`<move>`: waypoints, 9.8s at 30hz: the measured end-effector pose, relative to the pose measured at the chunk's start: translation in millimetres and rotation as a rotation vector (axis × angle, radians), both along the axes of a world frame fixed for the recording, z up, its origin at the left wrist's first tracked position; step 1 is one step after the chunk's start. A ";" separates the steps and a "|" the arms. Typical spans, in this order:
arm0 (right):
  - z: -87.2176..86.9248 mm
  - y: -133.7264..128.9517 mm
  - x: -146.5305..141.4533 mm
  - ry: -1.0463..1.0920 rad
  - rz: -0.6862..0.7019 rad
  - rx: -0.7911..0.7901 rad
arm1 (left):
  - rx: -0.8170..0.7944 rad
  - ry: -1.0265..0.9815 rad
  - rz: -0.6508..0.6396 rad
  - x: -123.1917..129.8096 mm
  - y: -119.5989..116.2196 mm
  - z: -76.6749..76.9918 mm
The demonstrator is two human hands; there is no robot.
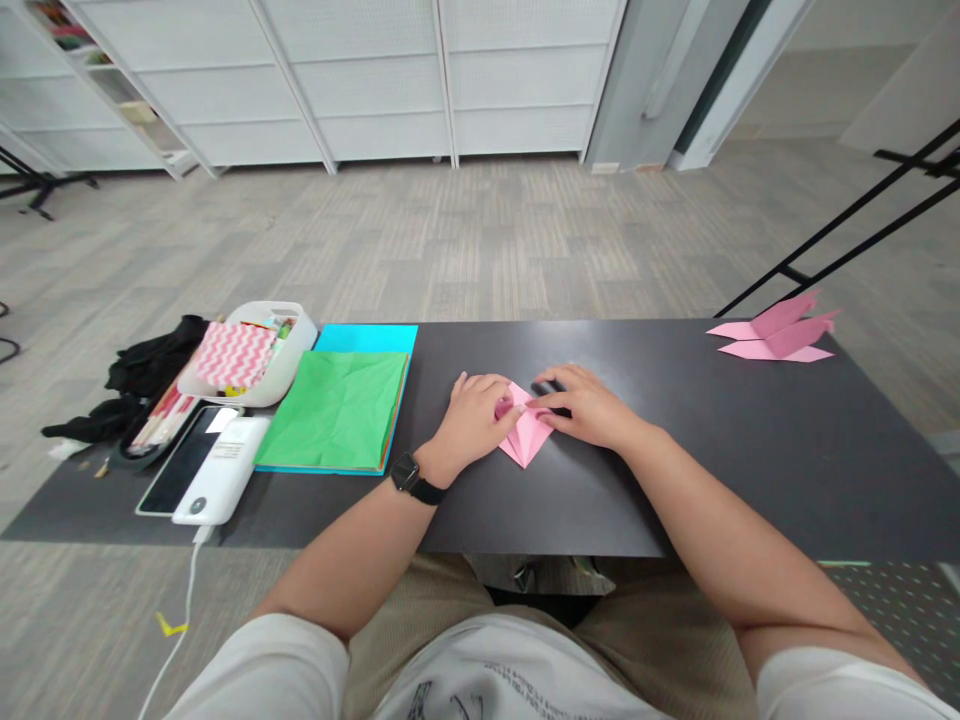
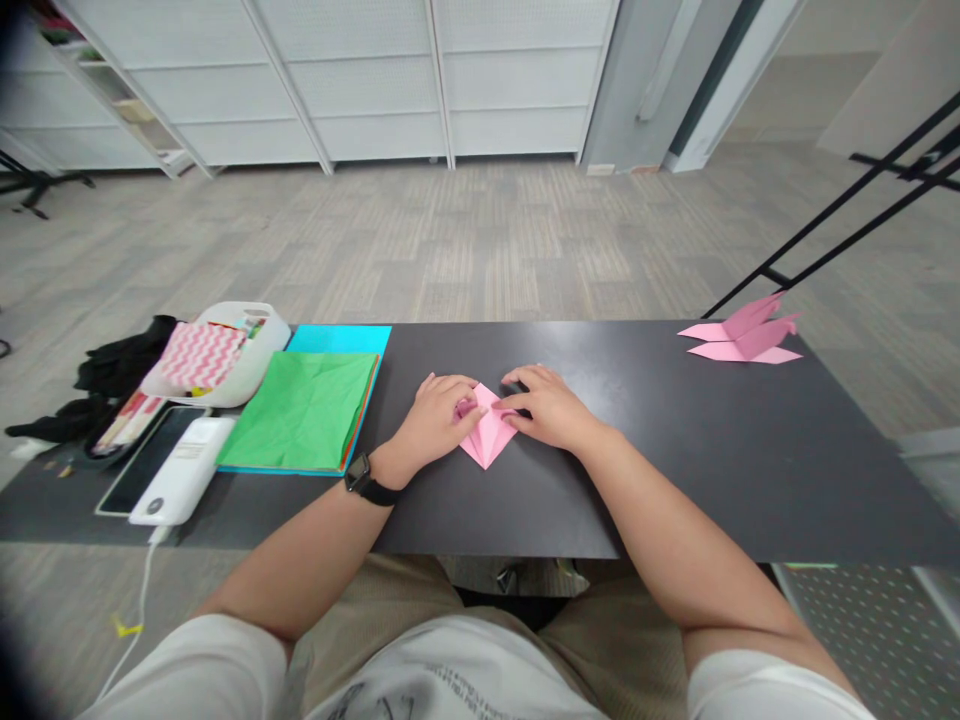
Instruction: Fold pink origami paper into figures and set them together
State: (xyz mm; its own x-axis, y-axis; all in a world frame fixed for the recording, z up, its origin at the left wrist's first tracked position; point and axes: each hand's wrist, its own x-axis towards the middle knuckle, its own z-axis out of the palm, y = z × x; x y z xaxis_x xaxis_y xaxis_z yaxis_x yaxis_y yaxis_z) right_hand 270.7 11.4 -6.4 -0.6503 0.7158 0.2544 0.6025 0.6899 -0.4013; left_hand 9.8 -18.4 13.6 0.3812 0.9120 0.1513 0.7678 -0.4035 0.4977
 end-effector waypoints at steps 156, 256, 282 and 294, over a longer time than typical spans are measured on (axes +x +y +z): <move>10.2 2.3 4.2 0.328 -0.090 -0.069 | 0.074 -0.045 -0.256 -22.7 14.5 8.1; 31.7 1.9 23.9 0.092 -0.086 -0.419 | 0.025 0.021 -0.154 -14.1 -0.2 8.2; 54.9 -21.8 5.3 0.077 0.087 0.032 | 0.162 0.194 -0.100 -17.8 -6.6 12.5; 40.6 -11.3 16.1 -0.085 -0.040 0.179 | 0.255 0.216 -0.042 -15.4 -11.3 18.5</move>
